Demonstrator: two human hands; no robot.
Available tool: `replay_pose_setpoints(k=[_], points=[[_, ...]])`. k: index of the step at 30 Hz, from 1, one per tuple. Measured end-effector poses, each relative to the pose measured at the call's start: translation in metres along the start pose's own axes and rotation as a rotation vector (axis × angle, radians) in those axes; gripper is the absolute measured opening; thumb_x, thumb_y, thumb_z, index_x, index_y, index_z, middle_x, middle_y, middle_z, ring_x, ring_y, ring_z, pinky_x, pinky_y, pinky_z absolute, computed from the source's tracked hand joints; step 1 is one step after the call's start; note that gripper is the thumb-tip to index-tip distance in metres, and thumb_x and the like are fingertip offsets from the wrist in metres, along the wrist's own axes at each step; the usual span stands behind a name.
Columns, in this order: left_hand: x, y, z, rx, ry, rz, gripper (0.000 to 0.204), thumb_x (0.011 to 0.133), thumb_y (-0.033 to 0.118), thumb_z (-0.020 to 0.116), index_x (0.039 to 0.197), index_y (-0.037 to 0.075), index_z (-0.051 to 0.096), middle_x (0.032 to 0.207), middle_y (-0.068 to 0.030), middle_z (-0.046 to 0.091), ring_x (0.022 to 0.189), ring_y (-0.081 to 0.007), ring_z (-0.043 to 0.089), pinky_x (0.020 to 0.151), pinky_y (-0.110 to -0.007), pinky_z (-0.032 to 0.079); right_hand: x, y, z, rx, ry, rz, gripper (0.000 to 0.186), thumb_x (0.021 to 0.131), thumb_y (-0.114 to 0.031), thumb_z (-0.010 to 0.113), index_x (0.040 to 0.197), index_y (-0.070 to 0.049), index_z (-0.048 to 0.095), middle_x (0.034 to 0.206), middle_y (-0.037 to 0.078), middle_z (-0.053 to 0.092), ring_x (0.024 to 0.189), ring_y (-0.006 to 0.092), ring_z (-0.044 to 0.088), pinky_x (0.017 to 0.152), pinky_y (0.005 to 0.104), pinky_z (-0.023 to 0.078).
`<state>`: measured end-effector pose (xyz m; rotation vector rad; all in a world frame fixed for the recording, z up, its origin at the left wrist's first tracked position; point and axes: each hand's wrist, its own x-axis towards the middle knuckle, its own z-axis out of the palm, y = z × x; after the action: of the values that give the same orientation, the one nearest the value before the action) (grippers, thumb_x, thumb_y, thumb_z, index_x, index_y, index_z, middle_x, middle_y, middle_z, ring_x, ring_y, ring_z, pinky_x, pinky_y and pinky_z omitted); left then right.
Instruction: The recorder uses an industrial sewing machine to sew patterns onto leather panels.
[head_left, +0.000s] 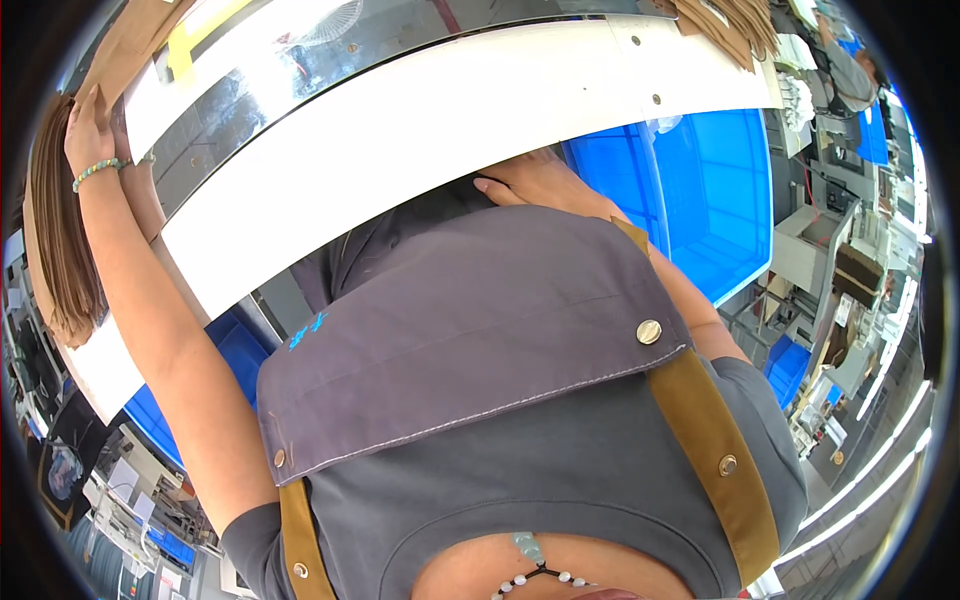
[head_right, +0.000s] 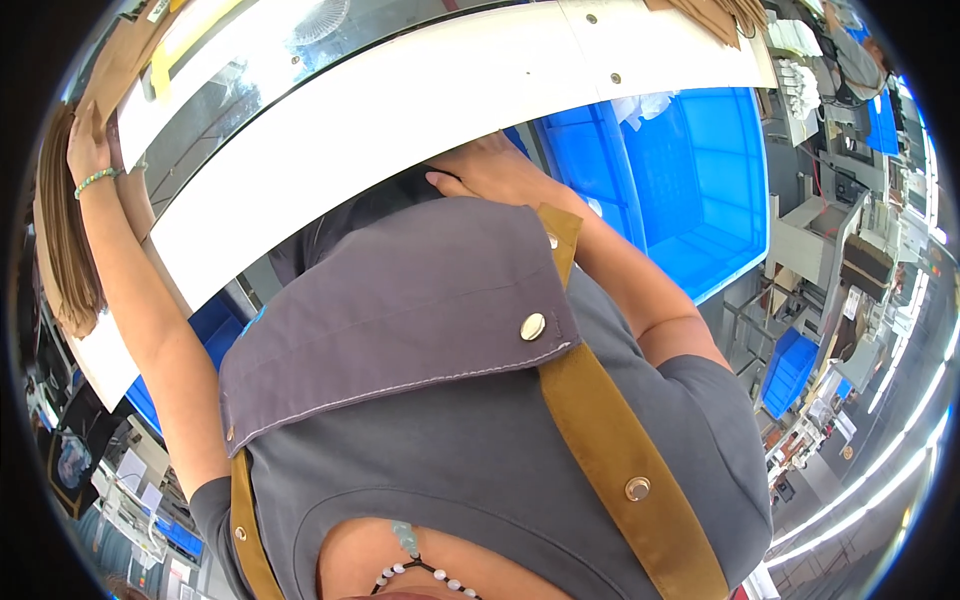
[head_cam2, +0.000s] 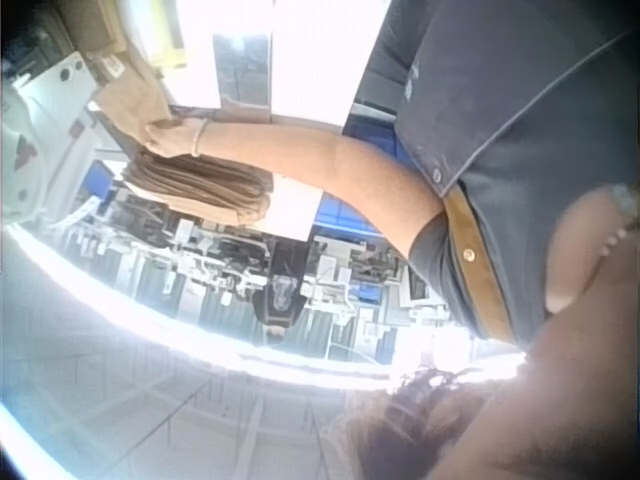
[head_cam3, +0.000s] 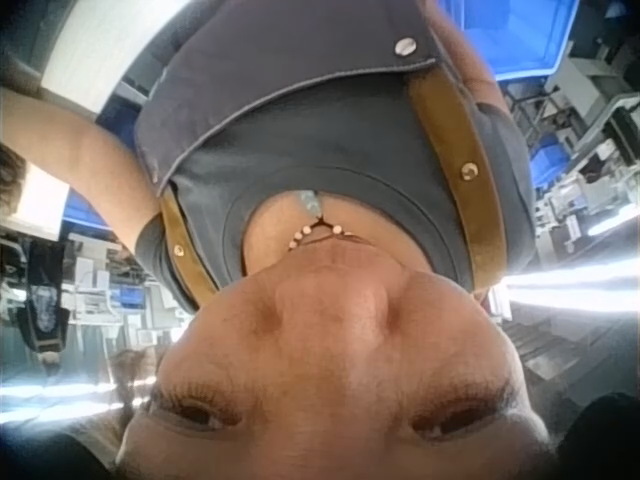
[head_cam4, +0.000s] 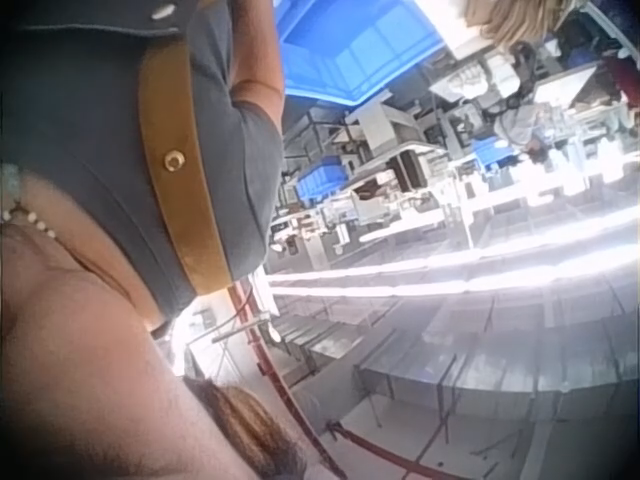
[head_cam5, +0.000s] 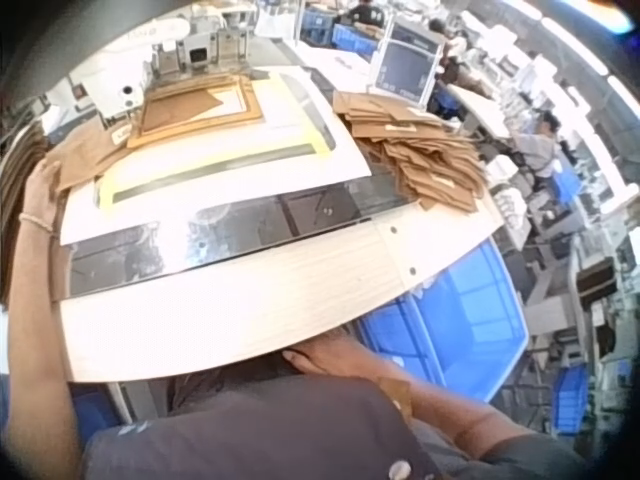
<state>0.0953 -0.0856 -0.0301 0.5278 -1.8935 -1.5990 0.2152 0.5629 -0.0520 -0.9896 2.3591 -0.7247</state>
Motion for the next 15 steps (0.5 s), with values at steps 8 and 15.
replay_pose_setpoints(k=[8, 15], points=[[0.002, -0.006, 0.005, 0.269, -0.151, 0.200, 0.039, 0.101, 0.011, 0.071, 0.133, -0.009, 0.065, 0.137, -0.0150, 0.065, 0.125, -0.0238, 0.064, 0.103, -0.034, 0.055, 0.002, 0.007, 0.011, 0.001, 0.011, 0.027, 0.042, 0.102, -0.031, 0.056, 0.127, -0.001, 0.072, 0.137, 0.026, 0.064, 0.138, 0.0450, 0.050, 0.120, 0.0532, 0.036], [0.007, -0.004, -0.002, -0.189, 0.078, -0.115, 0.032, 0.102, 0.007, 0.067, 0.130, -0.008, 0.067, 0.137, -0.0142, 0.065, 0.125, -0.0234, 0.064, 0.105, -0.034, 0.055, -0.013, 0.014, 0.005, -0.078, 0.059, 0.089, 0.035, 0.099, -0.023, 0.057, 0.122, -0.001, 0.072, 0.128, 0.026, 0.066, 0.128, 0.0456, 0.056, 0.112, 0.0556, 0.044]])
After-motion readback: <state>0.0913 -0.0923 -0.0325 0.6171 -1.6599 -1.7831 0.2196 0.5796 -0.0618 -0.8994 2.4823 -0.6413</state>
